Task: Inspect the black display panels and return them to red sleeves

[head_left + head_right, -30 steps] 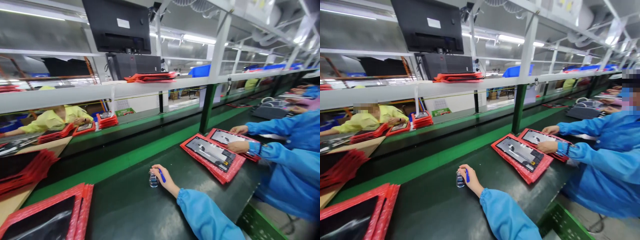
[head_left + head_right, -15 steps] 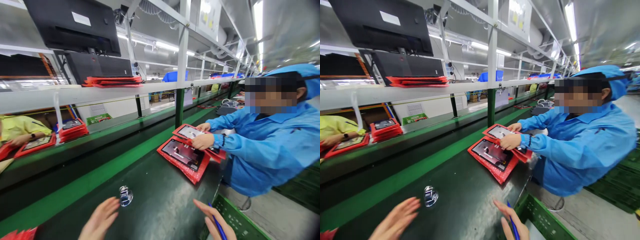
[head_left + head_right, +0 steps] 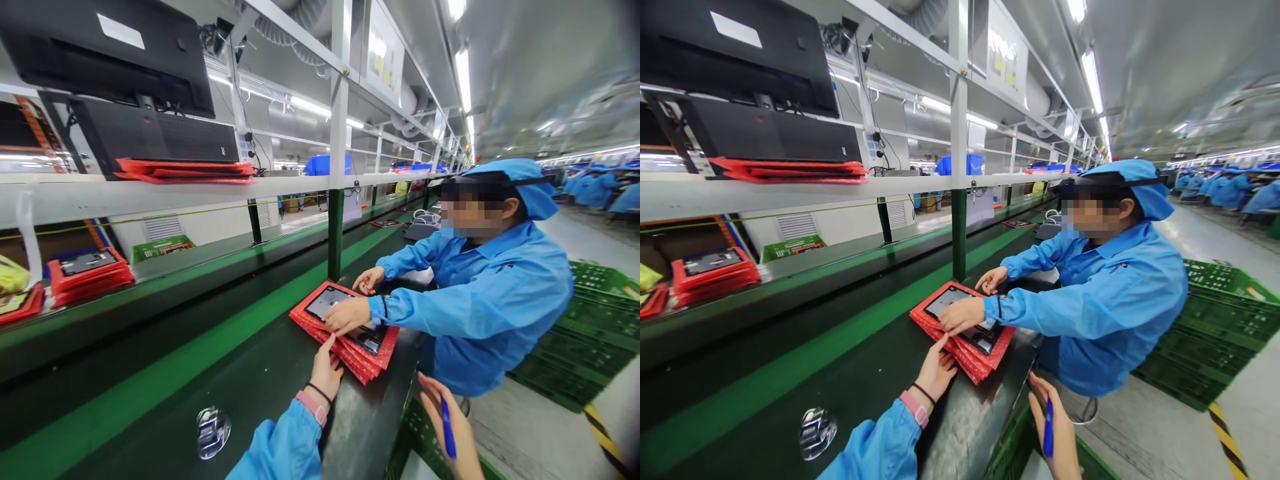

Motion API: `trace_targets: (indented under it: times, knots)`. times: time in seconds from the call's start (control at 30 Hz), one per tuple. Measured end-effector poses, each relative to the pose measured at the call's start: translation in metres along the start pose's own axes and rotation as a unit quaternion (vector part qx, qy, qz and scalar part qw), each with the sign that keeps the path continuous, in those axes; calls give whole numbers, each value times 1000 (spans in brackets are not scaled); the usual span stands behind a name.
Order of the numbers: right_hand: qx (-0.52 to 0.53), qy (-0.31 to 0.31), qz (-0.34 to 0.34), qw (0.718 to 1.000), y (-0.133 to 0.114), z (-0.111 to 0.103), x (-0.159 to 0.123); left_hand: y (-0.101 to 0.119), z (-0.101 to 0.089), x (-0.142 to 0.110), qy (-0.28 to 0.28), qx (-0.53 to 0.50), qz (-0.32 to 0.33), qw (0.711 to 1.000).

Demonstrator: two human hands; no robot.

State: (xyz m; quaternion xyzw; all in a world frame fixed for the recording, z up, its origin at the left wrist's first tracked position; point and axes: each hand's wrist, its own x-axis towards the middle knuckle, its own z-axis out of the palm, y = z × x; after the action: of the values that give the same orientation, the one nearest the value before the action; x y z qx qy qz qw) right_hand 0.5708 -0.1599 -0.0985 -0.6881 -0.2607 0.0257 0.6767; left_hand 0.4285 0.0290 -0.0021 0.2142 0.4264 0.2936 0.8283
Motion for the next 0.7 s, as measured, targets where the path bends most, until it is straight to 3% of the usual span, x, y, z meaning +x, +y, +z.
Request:
trace_targets:
  times: [0.23,0.4,0.53,0.7]
  knots:
    - [15,19,29,999,-2,55,107,-5,17,10,-14,-13,13,1000]
    - [44,-127,158,978,-21,82,163,-7,24,14,-5,-1,14,1000]
    - [65,-239,241,939,-34,89,163,-5,22,16,5,11,17,1000]
    - [86,-289,283,910,-53,63,126,3,-1,8,-29,62,-28,997]
